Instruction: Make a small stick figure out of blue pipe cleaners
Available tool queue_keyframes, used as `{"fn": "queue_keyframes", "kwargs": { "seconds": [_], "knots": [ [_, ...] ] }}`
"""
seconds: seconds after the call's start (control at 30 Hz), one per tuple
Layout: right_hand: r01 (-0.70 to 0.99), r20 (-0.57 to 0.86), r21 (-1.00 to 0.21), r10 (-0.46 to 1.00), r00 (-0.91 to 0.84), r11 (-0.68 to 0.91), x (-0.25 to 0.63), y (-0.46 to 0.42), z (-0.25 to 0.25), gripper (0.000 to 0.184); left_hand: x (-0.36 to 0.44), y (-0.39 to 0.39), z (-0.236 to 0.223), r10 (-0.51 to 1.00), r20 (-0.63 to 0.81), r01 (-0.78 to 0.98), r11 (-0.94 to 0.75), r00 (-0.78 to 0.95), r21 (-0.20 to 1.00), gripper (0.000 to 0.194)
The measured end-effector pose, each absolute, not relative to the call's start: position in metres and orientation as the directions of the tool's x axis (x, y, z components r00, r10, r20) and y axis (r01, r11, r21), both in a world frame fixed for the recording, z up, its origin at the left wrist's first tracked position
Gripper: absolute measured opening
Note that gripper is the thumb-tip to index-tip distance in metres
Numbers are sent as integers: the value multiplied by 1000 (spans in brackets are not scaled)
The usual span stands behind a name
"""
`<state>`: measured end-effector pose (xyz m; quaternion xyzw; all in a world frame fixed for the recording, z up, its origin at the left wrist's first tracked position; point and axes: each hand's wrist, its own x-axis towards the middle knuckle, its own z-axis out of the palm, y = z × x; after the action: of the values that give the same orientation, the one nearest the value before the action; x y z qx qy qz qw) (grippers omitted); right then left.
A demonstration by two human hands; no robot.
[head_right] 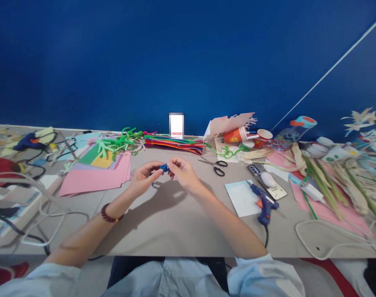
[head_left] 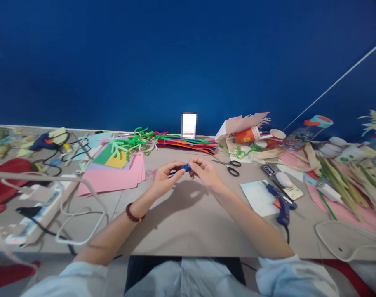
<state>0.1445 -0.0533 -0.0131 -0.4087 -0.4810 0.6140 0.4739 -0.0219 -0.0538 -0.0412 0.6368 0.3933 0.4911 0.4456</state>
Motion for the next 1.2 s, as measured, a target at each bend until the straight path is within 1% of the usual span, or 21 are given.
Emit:
{"fn": "queue_keyframes", "kwargs": {
  "seconds": [0.07, 0.2, 0.3, 0.43, 0.53, 0.63, 0.7, 0.77, 0.83, 0.93, 1.0, 1.07, 1.13, 1.2],
  "knots": [
    [-170, -20, -984, 974, -225, -60, 145, -53, -13, 34, -21, -54, -41, 941, 266, 49, -282, 211, 958, 28],
    [-110, 35, -994, 977, -210, 12, 145, -52, -15, 33, -19, -54, -40, 961, 191, -38, -187, 201, 982, 34],
    [-73, 56, -996, 977, -207, 41, 145, -51, -18, 31, -17, -53, -38, 964, 148, -68, -136, 220, 988, 35],
    [-78, 51, -996, 978, -203, 35, 145, -49, -19, 32, -15, -53, -39, 954, 169, -72, -156, 246, 985, 36],
    [-86, 35, -996, 977, -209, 18, 146, -49, -18, 33, -13, -54, -42, 957, 226, -20, -226, 180, 974, 37],
    [-88, 22, -996, 978, -206, 4, 146, -48, -19, 35, -13, -56, -42, 937, 332, 67, -341, 110, 938, 36],
    [-83, 12, -997, 978, -207, -6, 145, -48, -21, 36, -14, -58, -40, 896, 434, 173, -445, 97, 879, 28],
    [-74, 12, -997, 976, -219, -5, 144, -49, -24, 36, -14, -60, -37, 834, 539, 280, -550, 120, 787, 17],
    [-71, 25, -997, 974, -225, 10, 143, -49, -27, 34, -15, -60, -36, 778, 613, 333, -618, 135, 712, 11],
    [-44, 110, -994, 965, -237, 103, 144, -49, -28, 29, -16, -61, -38, 740, 663, 374, -650, 112, 662, 9],
    [31, 218, -972, 940, -264, 234, 149, -48, -23, 24, -16, -62, -40, 725, 682, 386, -660, 102, 644, 9],
    [139, 299, -924, 899, -319, 357, 157, -47, -15, 18, -16, -63, -42, 709, 697, 389, -676, 111, 626, 8],
    [192, 337, -879, 854, -396, 436, 165, -46, -7, 16, -16, -64, -44, 706, 695, 404, -680, 135, 612, 8],
    [217, 368, -842, 821, -437, 494, 170, -46, -2, 16, -18, -65, -46, 709, 687, 421, -678, 159, 603, 8]
  ]
}}
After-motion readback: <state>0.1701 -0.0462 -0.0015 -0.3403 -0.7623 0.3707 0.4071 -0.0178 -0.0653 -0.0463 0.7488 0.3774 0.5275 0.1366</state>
